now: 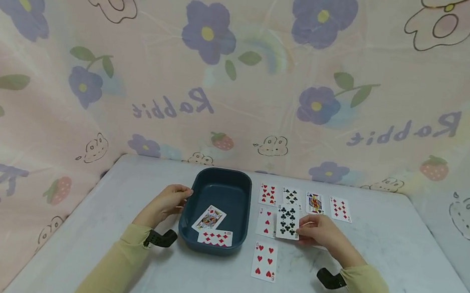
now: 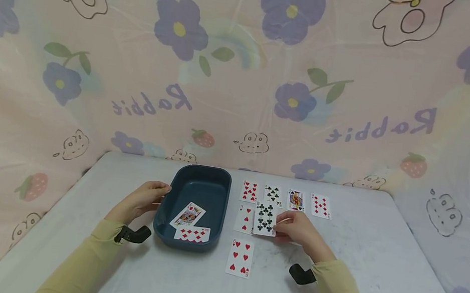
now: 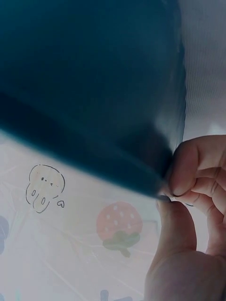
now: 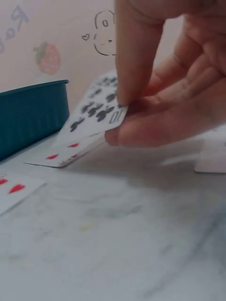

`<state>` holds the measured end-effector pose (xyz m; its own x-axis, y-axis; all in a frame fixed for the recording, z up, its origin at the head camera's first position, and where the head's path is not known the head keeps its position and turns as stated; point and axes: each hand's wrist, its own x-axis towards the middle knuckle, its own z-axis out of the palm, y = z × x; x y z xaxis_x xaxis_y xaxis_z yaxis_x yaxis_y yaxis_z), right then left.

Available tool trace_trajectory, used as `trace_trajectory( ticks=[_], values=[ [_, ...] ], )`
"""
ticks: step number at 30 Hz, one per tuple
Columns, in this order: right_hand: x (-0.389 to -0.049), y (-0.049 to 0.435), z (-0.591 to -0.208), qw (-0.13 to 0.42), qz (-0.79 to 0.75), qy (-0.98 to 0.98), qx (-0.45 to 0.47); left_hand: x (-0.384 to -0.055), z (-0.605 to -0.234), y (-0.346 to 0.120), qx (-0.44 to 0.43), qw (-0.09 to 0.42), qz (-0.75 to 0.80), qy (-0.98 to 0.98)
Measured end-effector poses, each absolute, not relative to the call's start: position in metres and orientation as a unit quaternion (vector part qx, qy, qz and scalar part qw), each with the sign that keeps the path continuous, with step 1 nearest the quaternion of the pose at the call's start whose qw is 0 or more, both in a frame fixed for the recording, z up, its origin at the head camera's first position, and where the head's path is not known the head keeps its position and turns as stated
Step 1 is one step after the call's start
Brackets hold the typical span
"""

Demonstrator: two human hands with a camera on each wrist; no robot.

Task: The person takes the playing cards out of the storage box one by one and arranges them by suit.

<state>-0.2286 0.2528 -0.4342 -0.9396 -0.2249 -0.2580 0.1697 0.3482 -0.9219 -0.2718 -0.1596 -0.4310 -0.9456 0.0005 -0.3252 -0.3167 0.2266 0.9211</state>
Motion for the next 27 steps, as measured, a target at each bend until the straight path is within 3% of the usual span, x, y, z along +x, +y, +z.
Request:
trace_trajectory(
  ticks=[11,27],
  values=[
    [-0.224,0.263,-0.442,0.184,-0.609,0.771,0.029,-0.274,-0.430,-0.160,-0.100,0.127,0.614,0.773],
    [-0.221,0.266,-0.442,0.154,-0.604,0.781,0.042,-0.273,-0.433,-0.160,-0.105,0.127,0.613,0.772]
  ],
)
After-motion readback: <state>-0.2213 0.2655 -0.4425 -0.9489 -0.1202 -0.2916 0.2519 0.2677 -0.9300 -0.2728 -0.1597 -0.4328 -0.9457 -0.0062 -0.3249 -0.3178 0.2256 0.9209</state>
